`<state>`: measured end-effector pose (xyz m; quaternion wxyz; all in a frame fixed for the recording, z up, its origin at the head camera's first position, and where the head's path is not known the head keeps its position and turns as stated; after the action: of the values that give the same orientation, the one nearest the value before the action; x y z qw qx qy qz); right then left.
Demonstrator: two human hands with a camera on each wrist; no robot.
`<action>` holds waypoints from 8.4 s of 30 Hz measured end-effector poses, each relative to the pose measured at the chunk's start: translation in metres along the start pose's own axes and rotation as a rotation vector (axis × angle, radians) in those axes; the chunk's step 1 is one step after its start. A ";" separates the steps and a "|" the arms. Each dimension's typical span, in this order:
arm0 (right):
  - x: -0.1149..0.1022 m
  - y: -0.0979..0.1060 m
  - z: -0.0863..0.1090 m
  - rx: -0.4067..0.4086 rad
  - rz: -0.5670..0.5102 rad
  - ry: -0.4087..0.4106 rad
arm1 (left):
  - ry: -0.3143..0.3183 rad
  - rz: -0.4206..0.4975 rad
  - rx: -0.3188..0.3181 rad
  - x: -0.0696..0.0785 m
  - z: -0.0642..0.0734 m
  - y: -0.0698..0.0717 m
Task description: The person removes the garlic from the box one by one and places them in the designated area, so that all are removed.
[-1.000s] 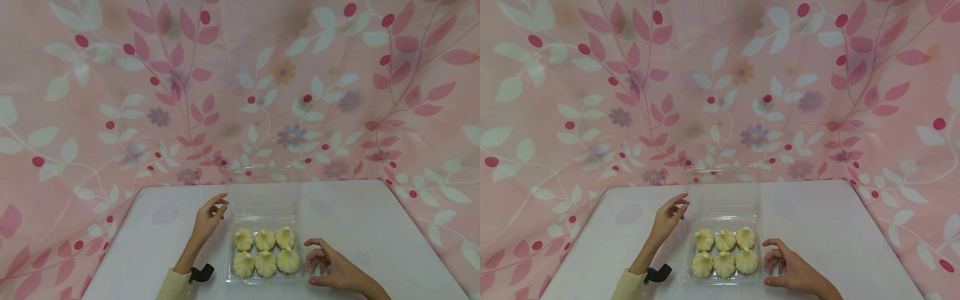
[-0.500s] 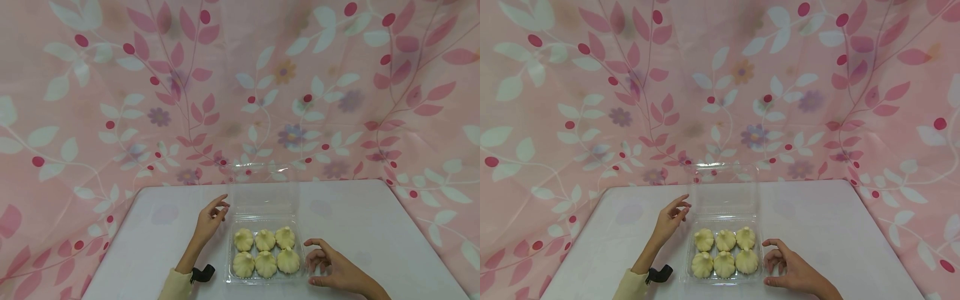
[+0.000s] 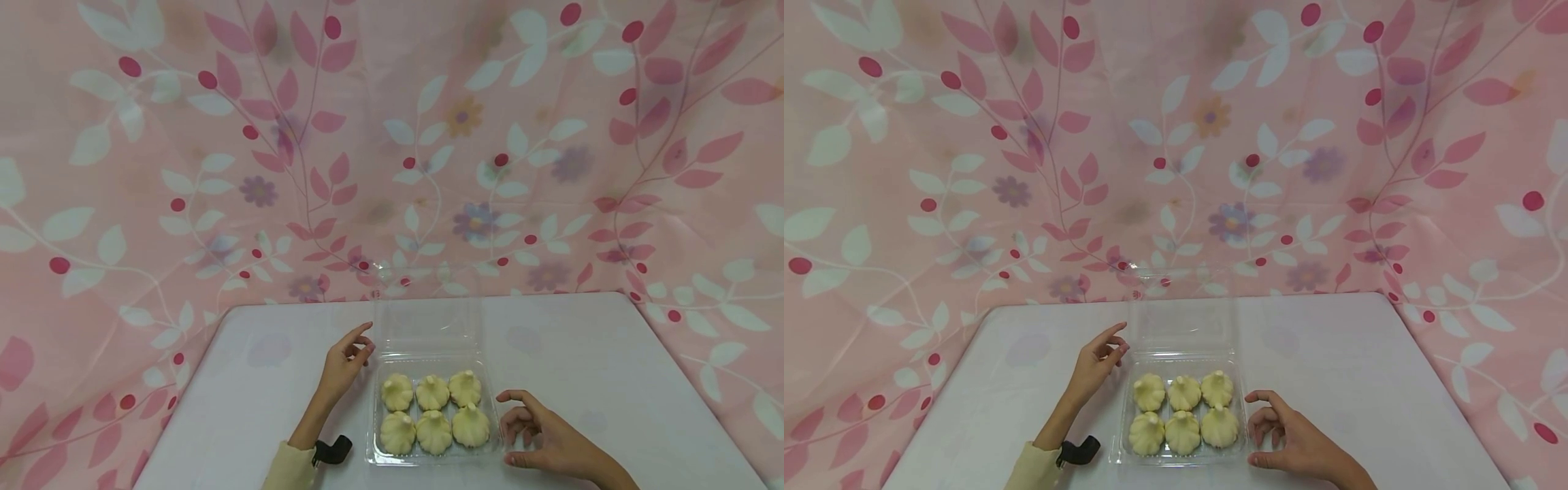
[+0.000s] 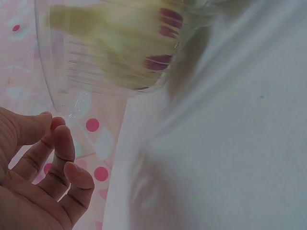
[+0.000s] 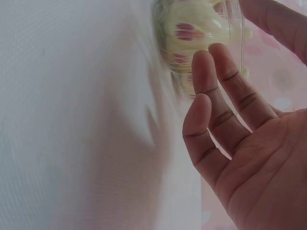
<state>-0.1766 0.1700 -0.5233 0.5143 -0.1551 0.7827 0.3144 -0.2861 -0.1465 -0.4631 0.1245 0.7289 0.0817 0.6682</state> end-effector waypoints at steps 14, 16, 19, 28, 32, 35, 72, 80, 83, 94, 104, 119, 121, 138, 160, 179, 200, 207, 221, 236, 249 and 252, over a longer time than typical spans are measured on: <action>0.000 0.000 0.000 -0.010 -0.013 0.002 | 0.056 0.002 -0.011 -0.023 -0.004 -0.003; 0.000 0.001 0.001 -0.009 -0.011 0.005 | 0.051 0.001 -0.005 -0.033 -0.007 -0.004; 0.000 0.001 0.002 -0.008 -0.009 0.005 | 0.043 -0.015 0.008 -0.047 -0.011 -0.005; -0.002 0.002 0.000 -0.009 0.008 0.020 | 0.079 -0.085 -0.002 -0.055 -0.010 -0.005; -0.004 0.002 -0.002 -0.010 0.019 0.036 | 0.119 -0.109 -0.030 -0.057 -0.007 -0.006; -0.004 0.001 -0.002 -0.010 0.010 0.029 | 0.139 -0.141 -0.048 -0.059 -0.004 -0.008; -0.008 0.000 -0.004 -0.017 0.003 0.014 | 0.069 -0.305 -0.241 -0.034 0.053 0.006; -0.006 0.001 -0.005 -0.024 0.000 0.012 | 0.019 -0.319 -0.320 -0.031 0.064 0.007; -0.005 0.002 -0.004 -0.023 -0.002 0.005 | 0.028 -0.324 -0.369 -0.033 0.068 0.004; -0.007 0.000 -0.004 -0.019 -0.025 0.027 | 0.098 -0.265 -0.513 -0.043 0.081 -0.004; -0.008 -0.001 -0.004 -0.022 -0.016 0.028 | 0.101 -0.247 -0.544 -0.045 0.091 -0.007; -0.007 -0.003 -0.005 -0.029 -0.043 0.039 | 0.122 -0.251 -0.566 -0.049 0.096 -0.011; -0.007 -0.002 -0.005 -0.030 -0.043 0.037 | 0.121 -0.261 -0.567 -0.051 0.095 -0.012; -0.008 0.000 -0.005 -0.025 -0.020 0.053 | 0.103 -0.228 -0.584 -0.045 0.095 -0.013; -0.012 0.018 -0.004 0.074 0.174 0.019 | 0.112 -0.266 -0.572 -0.044 0.092 -0.014; -0.041 0.033 -0.018 0.225 0.278 0.246 | 0.135 -0.260 -0.560 -0.045 0.091 -0.014; -0.046 0.028 -0.036 0.277 0.441 0.236 | 0.149 -0.256 -0.555 -0.048 0.090 -0.013; -0.048 0.023 -0.042 0.270 0.435 0.267 | 0.147 -0.257 -0.554 -0.048 0.090 -0.013; -0.052 0.013 -0.051 0.248 0.561 0.267 | 0.171 -0.239 -0.560 -0.050 0.090 -0.014; -0.050 0.004 -0.056 0.197 0.582 0.277 | 0.168 -0.241 -0.565 -0.049 0.091 -0.014; -0.049 0.001 -0.058 0.169 0.590 0.273 | 0.166 -0.244 -0.568 -0.048 0.091 -0.014; -0.048 -0.001 -0.059 0.159 0.581 0.265 | 0.161 -0.248 -0.566 -0.047 0.091 -0.014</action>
<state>-0.1974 0.1275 -0.4640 0.3071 0.0757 0.8765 0.3629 -0.1998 -0.1537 -0.5192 0.3961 0.5944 -0.0095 0.6998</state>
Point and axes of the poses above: each hand's wrist, its own z-axis away from the middle knuckle, its own y-axis out of the back of the hand, x = y × z, the point moved 10 cm from there along -z, towards the middle knuckle, and after that the axes turned 13 degrees about y, right-handed, at the moved point
